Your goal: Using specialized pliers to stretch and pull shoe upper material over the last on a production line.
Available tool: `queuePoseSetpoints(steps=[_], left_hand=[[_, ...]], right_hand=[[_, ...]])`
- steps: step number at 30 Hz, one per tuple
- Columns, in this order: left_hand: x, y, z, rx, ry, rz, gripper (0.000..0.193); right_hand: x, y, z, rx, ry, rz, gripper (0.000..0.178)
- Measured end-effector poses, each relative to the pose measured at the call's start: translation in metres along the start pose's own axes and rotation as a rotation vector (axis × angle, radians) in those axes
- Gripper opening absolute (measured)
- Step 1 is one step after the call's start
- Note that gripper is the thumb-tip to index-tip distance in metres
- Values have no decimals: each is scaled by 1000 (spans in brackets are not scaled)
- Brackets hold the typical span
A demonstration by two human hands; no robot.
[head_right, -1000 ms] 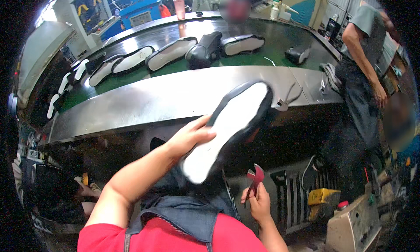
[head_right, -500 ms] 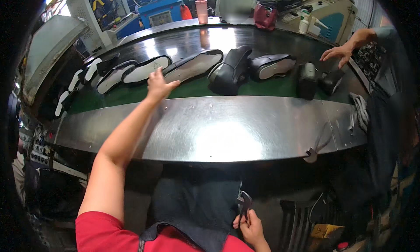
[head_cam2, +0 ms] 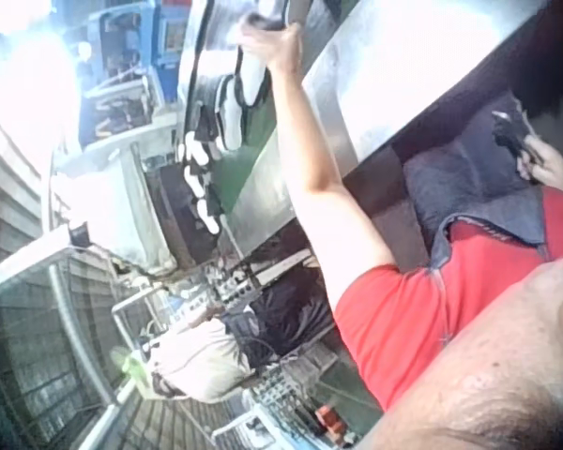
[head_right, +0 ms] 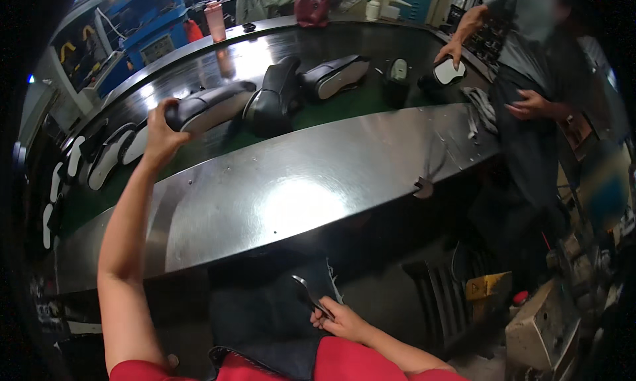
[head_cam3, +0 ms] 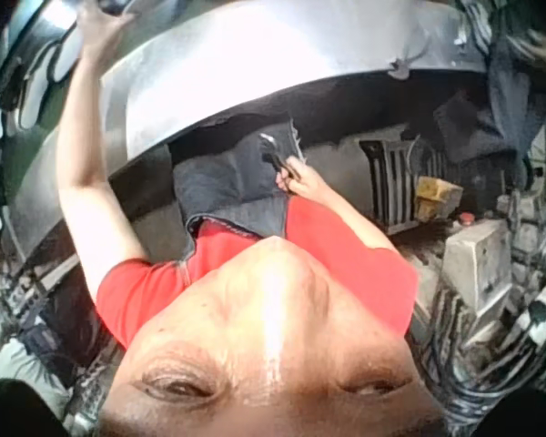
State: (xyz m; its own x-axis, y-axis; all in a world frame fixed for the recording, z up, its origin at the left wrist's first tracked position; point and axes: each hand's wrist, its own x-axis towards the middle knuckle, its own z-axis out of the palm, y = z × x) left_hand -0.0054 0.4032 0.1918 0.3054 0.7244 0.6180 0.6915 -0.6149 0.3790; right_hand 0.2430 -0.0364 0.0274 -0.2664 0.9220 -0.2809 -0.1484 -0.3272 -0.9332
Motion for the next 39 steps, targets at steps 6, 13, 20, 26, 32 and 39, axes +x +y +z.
queuePoseSetpoints(steps=[6, 13, 20, 26, 32, 39], left_hand=[[5, 140, -122, -110, -67, 249, 75], [-97, 206, -209, -564, -233, 218, 65], [-261, 189, -121, -814, -457, -183, 70], [-314, 177, -93, -895, -494, -92, 79], [-324, 185, -95, -768, -308, -136, 67], [-344, 216, -83, -934, 39, -216, 47]], right_hand=[[-25, -19, 16, -75, 116, -117, 29], [-19, -68, 20, -2, 97, -507, 49], [28, -99, 60, -206, -104, -445, 70], [26, -109, 71, -557, -114, -208, 74], [28, -111, 84, -613, -85, -342, 60], [7, -94, 101, -794, 82, -822, 44]])
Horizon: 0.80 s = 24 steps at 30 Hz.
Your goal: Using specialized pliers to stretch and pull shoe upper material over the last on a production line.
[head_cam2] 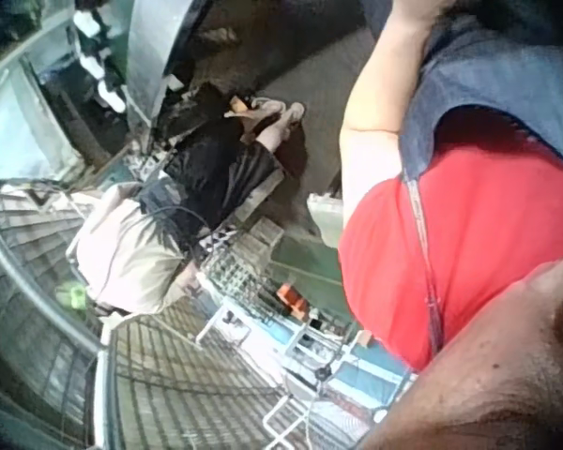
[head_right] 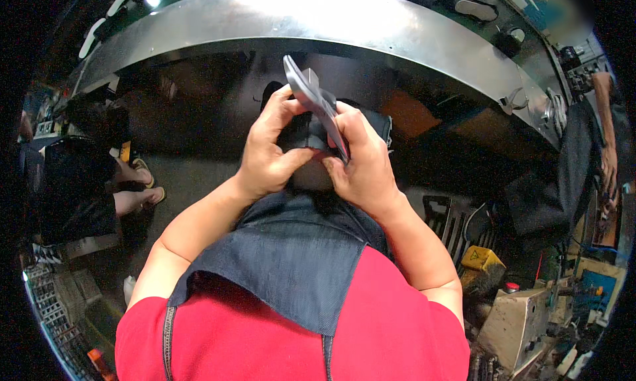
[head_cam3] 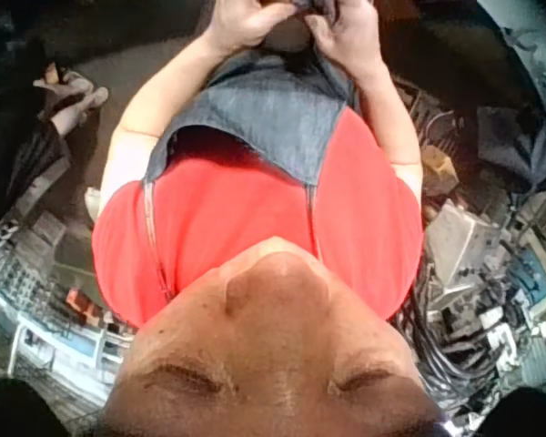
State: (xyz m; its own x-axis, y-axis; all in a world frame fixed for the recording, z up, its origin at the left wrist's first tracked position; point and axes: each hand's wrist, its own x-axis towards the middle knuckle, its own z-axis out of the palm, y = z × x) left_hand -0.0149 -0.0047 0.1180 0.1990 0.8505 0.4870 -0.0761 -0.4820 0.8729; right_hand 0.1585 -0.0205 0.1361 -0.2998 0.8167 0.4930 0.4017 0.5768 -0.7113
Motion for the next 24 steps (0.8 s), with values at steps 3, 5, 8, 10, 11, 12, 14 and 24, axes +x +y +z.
queuePoseSetpoints(steps=[3, 5, 8, 10, 11, 12, 14, 24], left_hand=[[17, -21, -4, 251, -30, 103, 47], [26, -27, -14, 258, -124, 133, 51], [31, -31, -23, 155, -338, 39, 63], [32, -34, -27, 167, -317, 26, 59], [33, -36, -29, 172, -309, 18, 58], [34, -39, -30, 193, -279, 6, 56], [36, -42, -29, 182, -264, -2, 55], [42, -52, -19, 224, -197, 2, 52]], right_hand=[[3, 14, -1, -41, -31, 252, 45], [9, 15, -10, 3, -73, 403, 46], [-8, 14, -20, 129, 11, 267, 43], [-28, 8, -28, 122, -20, 262, 41], [-37, 4, -30, 119, -45, 259, 41], [-43, -5, -30, 200, -68, 355, 40], [-54, -13, -28, 338, -114, 494, 38], [-46, -12, -33, 425, -291, 670, 42]])
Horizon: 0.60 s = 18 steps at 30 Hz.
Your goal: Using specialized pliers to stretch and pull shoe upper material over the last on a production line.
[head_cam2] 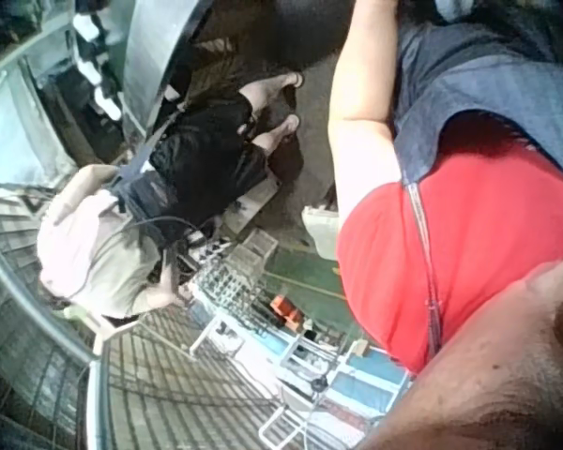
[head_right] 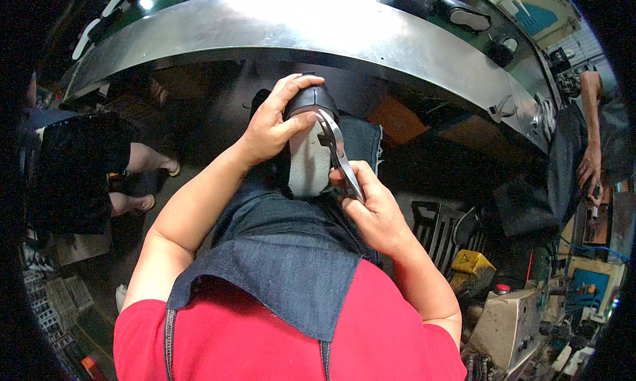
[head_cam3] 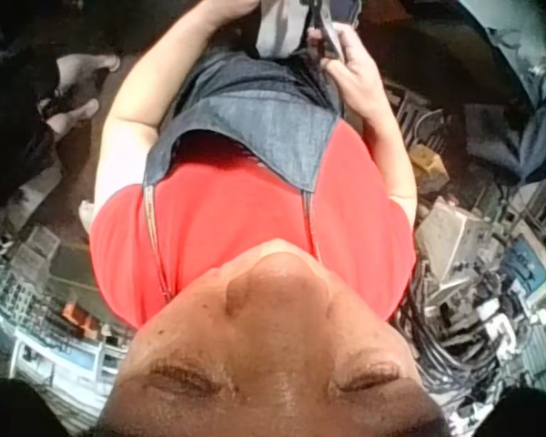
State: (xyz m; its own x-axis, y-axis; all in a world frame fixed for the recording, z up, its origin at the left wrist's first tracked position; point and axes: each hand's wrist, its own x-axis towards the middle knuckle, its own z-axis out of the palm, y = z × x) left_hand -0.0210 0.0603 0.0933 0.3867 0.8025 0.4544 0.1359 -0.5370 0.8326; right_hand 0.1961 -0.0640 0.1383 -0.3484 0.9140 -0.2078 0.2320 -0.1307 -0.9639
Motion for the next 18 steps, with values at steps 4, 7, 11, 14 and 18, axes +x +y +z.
queuePoseSetpoints(steps=[4, 7, 11, 14, 18], left_hand=[[0, 4, -1, 29, 7, -30, 51], [0, -3, 1, 38, 29, 19, 51], [-4, -5, 3, -19, -15, 14, 50], [-5, -6, 11, -41, 23, -5, 45], [0, -11, 15, 7, 87, -7, 44]], right_hand=[[12, 4, 1, -11, 41, 1, 38], [17, 4, 4, 33, 93, 15, 29], [27, 15, 8, -239, 226, -49, 19], [50, 72, 15, -324, 391, -323, 18], [65, 93, 15, -355, 418, -384, 23]])
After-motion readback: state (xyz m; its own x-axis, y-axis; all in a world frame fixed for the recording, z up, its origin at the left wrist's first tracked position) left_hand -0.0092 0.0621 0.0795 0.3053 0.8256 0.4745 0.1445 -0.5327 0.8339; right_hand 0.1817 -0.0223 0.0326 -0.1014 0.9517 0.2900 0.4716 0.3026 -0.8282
